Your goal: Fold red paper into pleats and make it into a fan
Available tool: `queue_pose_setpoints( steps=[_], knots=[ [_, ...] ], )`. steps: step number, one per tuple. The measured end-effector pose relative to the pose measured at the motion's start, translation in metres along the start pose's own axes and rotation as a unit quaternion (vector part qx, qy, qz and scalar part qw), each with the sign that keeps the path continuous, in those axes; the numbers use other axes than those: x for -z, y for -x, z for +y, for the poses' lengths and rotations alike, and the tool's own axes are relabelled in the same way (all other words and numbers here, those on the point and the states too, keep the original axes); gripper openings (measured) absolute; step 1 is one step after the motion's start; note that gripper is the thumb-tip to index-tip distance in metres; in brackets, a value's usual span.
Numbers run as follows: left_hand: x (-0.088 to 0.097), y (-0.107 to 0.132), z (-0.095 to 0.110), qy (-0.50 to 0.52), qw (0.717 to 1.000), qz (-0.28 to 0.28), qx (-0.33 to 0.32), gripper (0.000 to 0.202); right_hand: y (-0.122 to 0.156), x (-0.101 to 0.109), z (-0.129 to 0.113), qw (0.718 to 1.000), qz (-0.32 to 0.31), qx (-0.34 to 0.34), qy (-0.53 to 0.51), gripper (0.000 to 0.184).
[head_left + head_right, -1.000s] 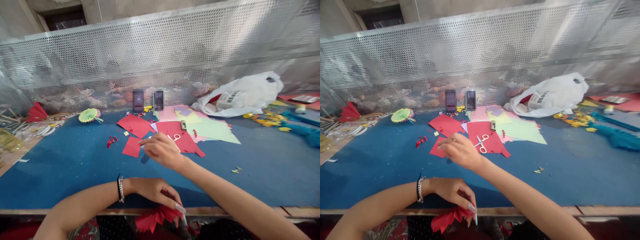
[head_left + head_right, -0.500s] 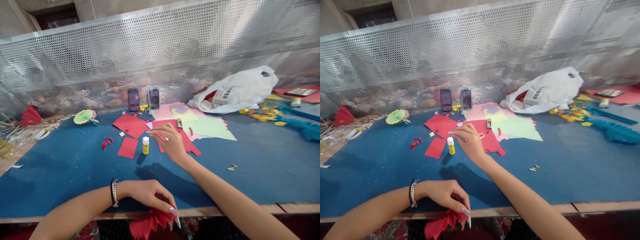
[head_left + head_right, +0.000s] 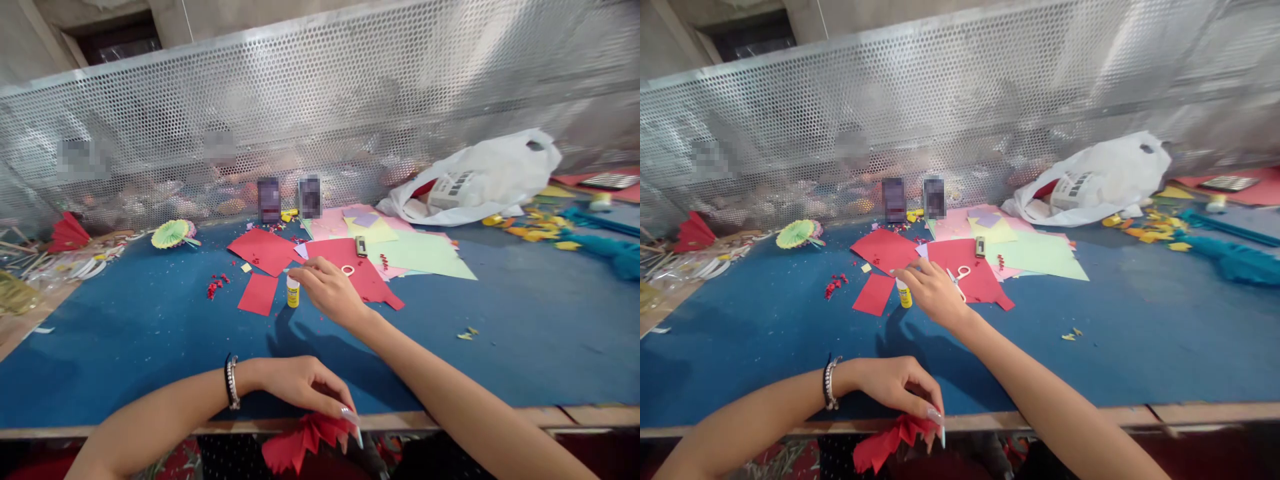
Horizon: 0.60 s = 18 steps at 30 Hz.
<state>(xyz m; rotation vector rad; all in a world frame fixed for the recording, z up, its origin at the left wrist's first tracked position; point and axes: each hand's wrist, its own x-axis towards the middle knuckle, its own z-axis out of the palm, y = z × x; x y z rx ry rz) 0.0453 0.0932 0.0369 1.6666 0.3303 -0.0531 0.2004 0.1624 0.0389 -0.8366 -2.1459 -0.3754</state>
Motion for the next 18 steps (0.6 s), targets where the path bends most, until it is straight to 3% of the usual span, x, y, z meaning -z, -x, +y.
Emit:
queue_pose_setpoints(
  steps=[5,9,13,18],
  knots=[
    [-0.001,0.0,-0.003,-0.002,1.0,0.002,-0.009,0.06,-0.005,0.005,-0.007,1.0,-0.018,0.005,0.017,0.021],
    [-0.002,0.0,-0.005,0.004,1.0,0.008,-0.007,0.06,-0.005,0.004,-0.008,0.999,-0.002,-0.021,-0.045,0.018],
    [-0.002,0.001,-0.002,0.0,1.0,0.006,-0.005,0.06,0.0,-0.002,-0.004,0.993,0.024,-0.061,-0.095,0.026],
    [-0.001,0.001,-0.001,0.008,1.0,-0.003,-0.003,0.058,0.002,-0.009,-0.005,0.986,0.01,-0.092,-0.141,0.026]
  ],
)
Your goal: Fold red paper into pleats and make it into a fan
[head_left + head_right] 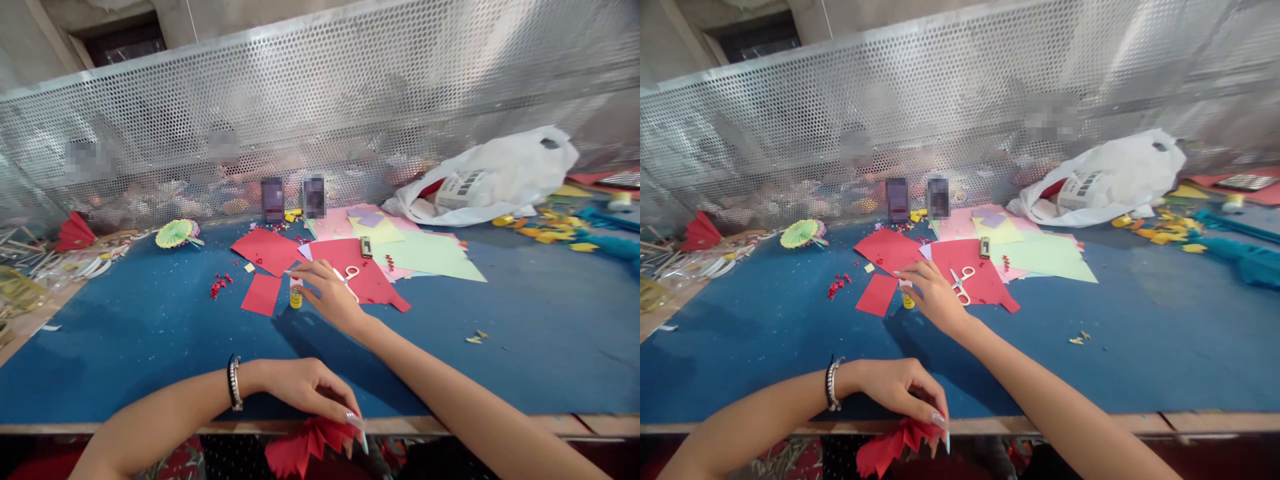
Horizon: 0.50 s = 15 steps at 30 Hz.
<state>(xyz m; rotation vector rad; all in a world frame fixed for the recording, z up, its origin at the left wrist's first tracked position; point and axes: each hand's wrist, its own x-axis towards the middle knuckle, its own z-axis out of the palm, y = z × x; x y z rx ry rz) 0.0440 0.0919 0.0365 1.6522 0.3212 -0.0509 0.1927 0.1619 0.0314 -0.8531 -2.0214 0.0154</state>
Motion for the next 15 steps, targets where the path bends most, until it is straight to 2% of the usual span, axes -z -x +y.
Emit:
queue_pose_setpoints(
  steps=[6,9,10,11,12,13,15],
  knots=[
    [-0.001,-0.001,0.001,0.0,1.0,0.006,0.019,0.059,0.0,-0.001,0.0,1.0,0.011,-0.016,0.003,0.021],
    [-0.004,0.0,0.005,-0.005,0.999,0.052,0.008,0.055,-0.001,0.002,0.0,1.0,0.013,-0.016,0.023,0.017],
    [-0.003,0.001,0.006,-0.01,0.995,0.096,-0.015,0.053,-0.001,0.004,0.0,0.999,0.014,-0.016,0.026,0.015],
    [-0.001,0.002,0.006,-0.017,0.985,0.163,-0.048,0.051,-0.001,0.005,-0.001,0.999,0.016,-0.017,0.028,0.015],
    [0.002,0.004,0.006,-0.027,0.963,0.255,-0.087,0.049,-0.002,0.007,-0.001,0.999,0.016,-0.017,0.029,0.014],
    [0.007,0.005,0.005,-0.041,0.923,0.363,-0.124,0.048,-0.002,0.008,-0.002,0.999,0.016,-0.016,0.028,0.014],
    [0.02,0.008,0.0,-0.064,0.809,0.562,-0.161,0.046,-0.001,0.009,-0.002,0.999,0.013,-0.013,0.026,0.015]
  ],
)
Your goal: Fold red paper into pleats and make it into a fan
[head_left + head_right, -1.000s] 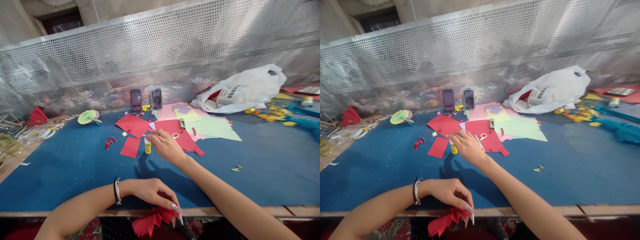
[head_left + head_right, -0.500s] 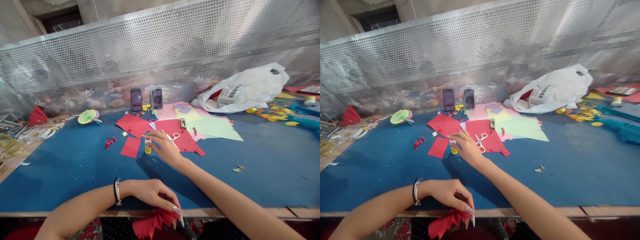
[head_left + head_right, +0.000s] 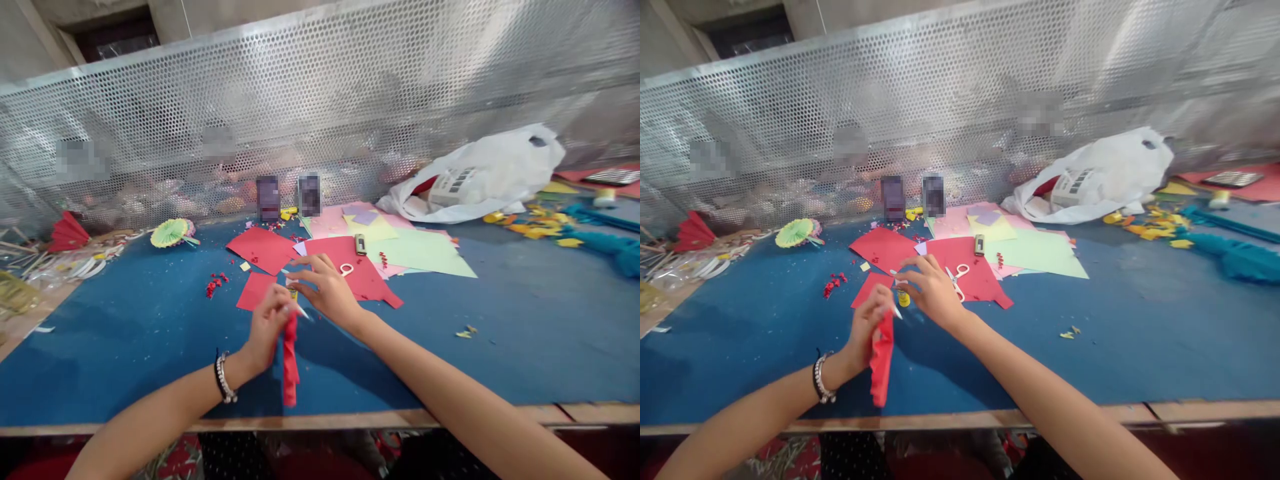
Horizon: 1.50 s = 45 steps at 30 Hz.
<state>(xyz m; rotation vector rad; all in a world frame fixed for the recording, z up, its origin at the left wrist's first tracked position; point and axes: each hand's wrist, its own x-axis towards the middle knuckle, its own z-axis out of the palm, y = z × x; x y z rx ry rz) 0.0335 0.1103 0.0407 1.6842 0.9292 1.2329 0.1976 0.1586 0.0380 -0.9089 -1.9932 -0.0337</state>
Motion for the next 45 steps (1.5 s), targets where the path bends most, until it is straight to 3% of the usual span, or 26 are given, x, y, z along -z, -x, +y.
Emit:
queue_pose_setpoints(
  steps=[1,3,7,11,16,20,25,29,34,40,45],
  knots=[
    [0.004,-0.005,-0.005,-0.026,0.998,0.058,-0.005,0.042,0.0,0.0,0.0,1.0,-0.002,0.0,-0.002,0.015],
    [0.01,-0.015,-0.015,-0.065,0.994,0.084,-0.016,0.036,0.0,-0.001,0.002,1.0,-0.001,-0.006,-0.012,0.015],
    [0.008,-0.024,-0.031,-0.113,0.993,-0.022,-0.012,0.021,0.0,-0.005,0.006,0.999,0.011,-0.027,-0.046,0.013],
    [-0.004,-0.025,-0.038,-0.134,0.988,-0.067,0.034,0.016,0.0,-0.004,0.003,0.999,-0.003,-0.013,-0.04,0.019],
    [-0.006,-0.027,-0.043,-0.155,0.986,-0.065,0.014,0.018,0.001,-0.001,0.0,0.999,0.018,-0.006,0.027,0.033],
    [-0.004,-0.026,-0.047,-0.183,0.981,-0.068,-0.011,0.02,0.002,-0.003,0.002,0.997,0.038,0.016,0.061,0.014],
    [-0.004,-0.027,-0.05,-0.186,0.979,-0.075,-0.029,0.02,0.002,0.0,0.002,0.994,0.009,0.059,0.095,0.016],
    [-0.004,-0.028,-0.049,-0.179,0.981,-0.071,-0.027,0.018,0.002,0.003,0.0,0.99,-0.022,0.051,0.13,0.017],
    [0.0,-0.028,-0.043,-0.186,0.978,-0.096,-0.007,0.017,0.003,0.0,0.001,0.993,-0.012,0.028,0.116,0.037],
    [0.001,-0.028,-0.036,-0.192,0.976,-0.106,0.006,0.015,0.004,-0.003,0.008,0.991,0.002,0.09,0.098,0.017],
    [0.002,-0.029,-0.038,-0.222,0.969,-0.108,-0.008,0.018,0.002,0.001,0.006,0.994,-0.003,0.072,0.079,0.014]
  ],
)
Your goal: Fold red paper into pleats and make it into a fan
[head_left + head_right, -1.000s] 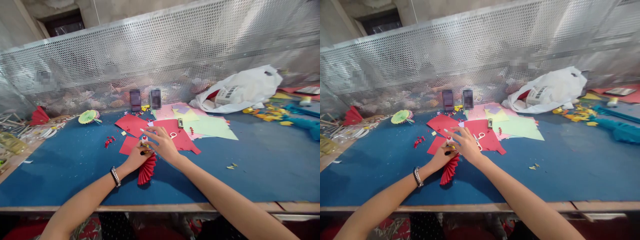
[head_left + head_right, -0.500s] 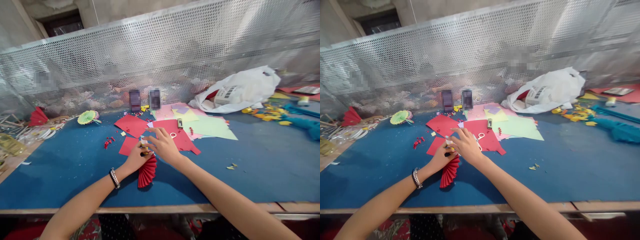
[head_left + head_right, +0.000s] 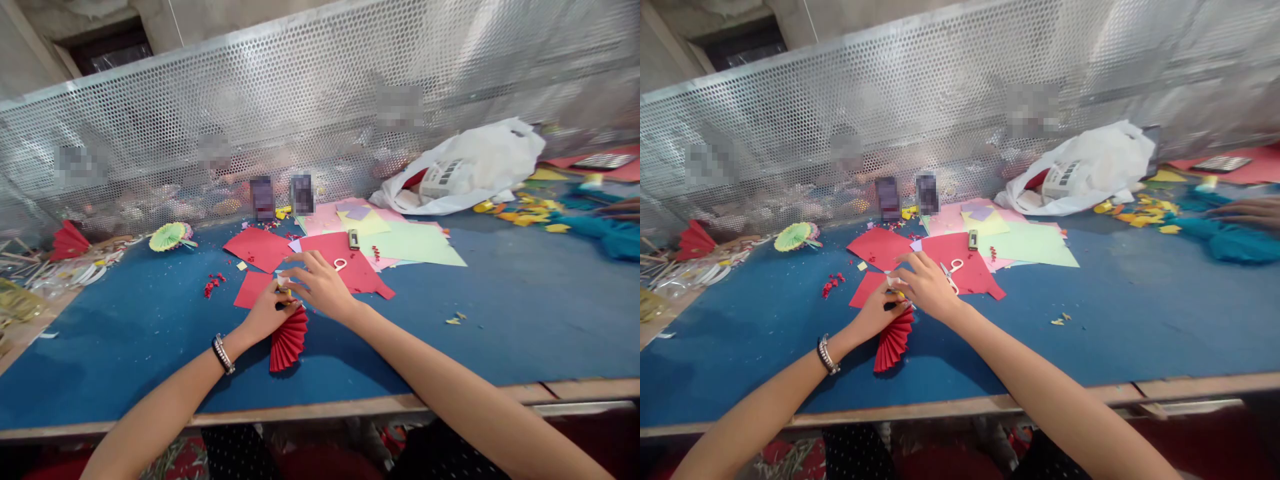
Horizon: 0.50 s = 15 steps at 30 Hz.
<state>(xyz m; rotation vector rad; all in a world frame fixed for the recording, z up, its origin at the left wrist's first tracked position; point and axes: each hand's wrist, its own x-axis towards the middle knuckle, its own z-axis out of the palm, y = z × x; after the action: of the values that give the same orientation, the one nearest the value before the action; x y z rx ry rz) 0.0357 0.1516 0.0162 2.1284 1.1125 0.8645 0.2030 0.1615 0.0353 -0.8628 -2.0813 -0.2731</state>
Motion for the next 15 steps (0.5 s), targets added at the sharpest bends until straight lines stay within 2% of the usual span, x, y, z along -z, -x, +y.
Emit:
queue_pose_setpoints(
  steps=[7,15],
  knots=[
    [-0.0006,-0.0006,-0.0038,-0.001,1.0,0.001,-0.012,0.02,-0.0021,-0.0026,-0.0021,0.997,0.02,-0.012,-0.078,0.009],
    [-0.0023,-0.0014,-0.0063,0.01,1.0,0.002,-0.016,0.02,-0.0037,-0.005,-0.0014,0.995,0.07,0.012,-0.067,0.013]
  ],
)
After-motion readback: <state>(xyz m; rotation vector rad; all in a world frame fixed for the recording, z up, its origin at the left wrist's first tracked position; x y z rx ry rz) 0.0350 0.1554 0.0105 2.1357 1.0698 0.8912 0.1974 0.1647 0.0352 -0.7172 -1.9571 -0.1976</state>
